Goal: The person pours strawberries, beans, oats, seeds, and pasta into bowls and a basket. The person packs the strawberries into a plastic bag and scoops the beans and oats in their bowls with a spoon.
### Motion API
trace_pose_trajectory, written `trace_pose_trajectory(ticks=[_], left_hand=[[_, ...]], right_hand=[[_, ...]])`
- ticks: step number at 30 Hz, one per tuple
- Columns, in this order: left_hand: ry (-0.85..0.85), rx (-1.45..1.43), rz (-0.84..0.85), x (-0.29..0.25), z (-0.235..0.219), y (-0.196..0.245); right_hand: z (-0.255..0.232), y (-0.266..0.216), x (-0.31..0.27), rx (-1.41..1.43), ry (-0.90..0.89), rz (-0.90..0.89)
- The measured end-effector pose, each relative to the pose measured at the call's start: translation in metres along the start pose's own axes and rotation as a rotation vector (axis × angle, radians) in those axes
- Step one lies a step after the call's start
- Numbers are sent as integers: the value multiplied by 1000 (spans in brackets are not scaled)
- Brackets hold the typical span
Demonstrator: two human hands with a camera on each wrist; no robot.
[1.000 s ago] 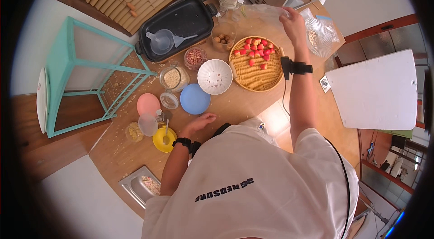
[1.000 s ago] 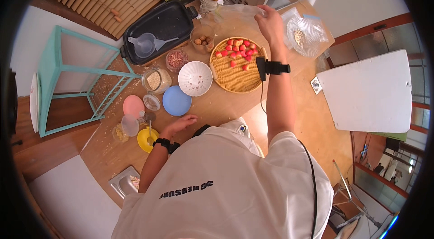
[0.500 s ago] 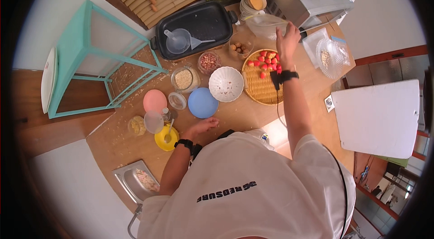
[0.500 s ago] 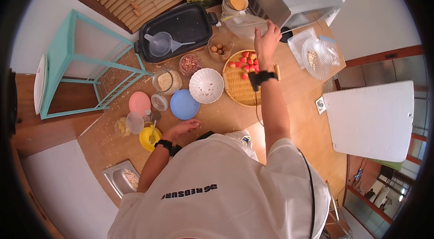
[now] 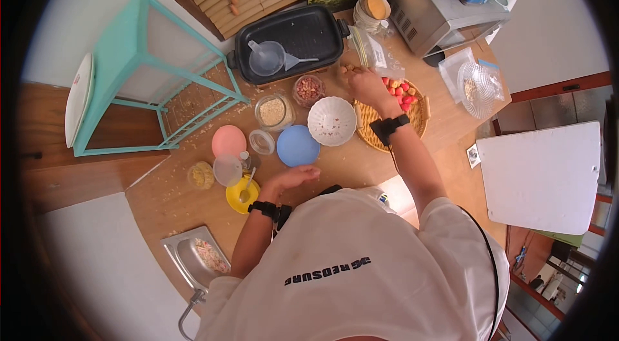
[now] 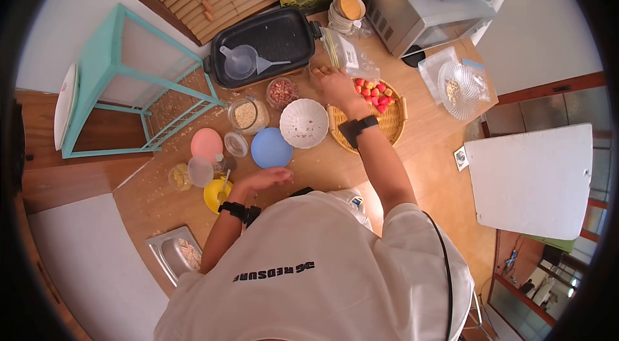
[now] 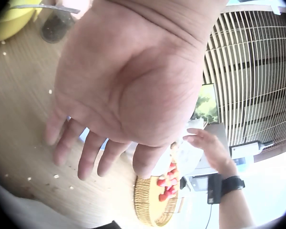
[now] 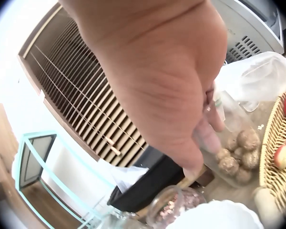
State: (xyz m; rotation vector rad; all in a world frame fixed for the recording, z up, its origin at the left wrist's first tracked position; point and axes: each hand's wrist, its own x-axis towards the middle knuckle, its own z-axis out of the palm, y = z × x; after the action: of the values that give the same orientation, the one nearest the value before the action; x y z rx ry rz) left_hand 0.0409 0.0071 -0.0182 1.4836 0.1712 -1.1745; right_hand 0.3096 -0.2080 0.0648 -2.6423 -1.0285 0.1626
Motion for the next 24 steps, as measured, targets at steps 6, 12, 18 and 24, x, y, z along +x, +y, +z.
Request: trace_pose_trajectory(ticks=[6,12,18,24], left_hand=[[172,-8,231,-33,5,45],[198,-8,328,-45,1,96],[185,-398,480,-23,-12,123],[-128,-1189,604,-13,-9,158]], right_hand=[[-9,-4,2,-219,79,30],[-26,8,-6,-156,455,-28],[-104,-40,-23,-26,516,-75],[-125,-83,-41,516,404,-137]])
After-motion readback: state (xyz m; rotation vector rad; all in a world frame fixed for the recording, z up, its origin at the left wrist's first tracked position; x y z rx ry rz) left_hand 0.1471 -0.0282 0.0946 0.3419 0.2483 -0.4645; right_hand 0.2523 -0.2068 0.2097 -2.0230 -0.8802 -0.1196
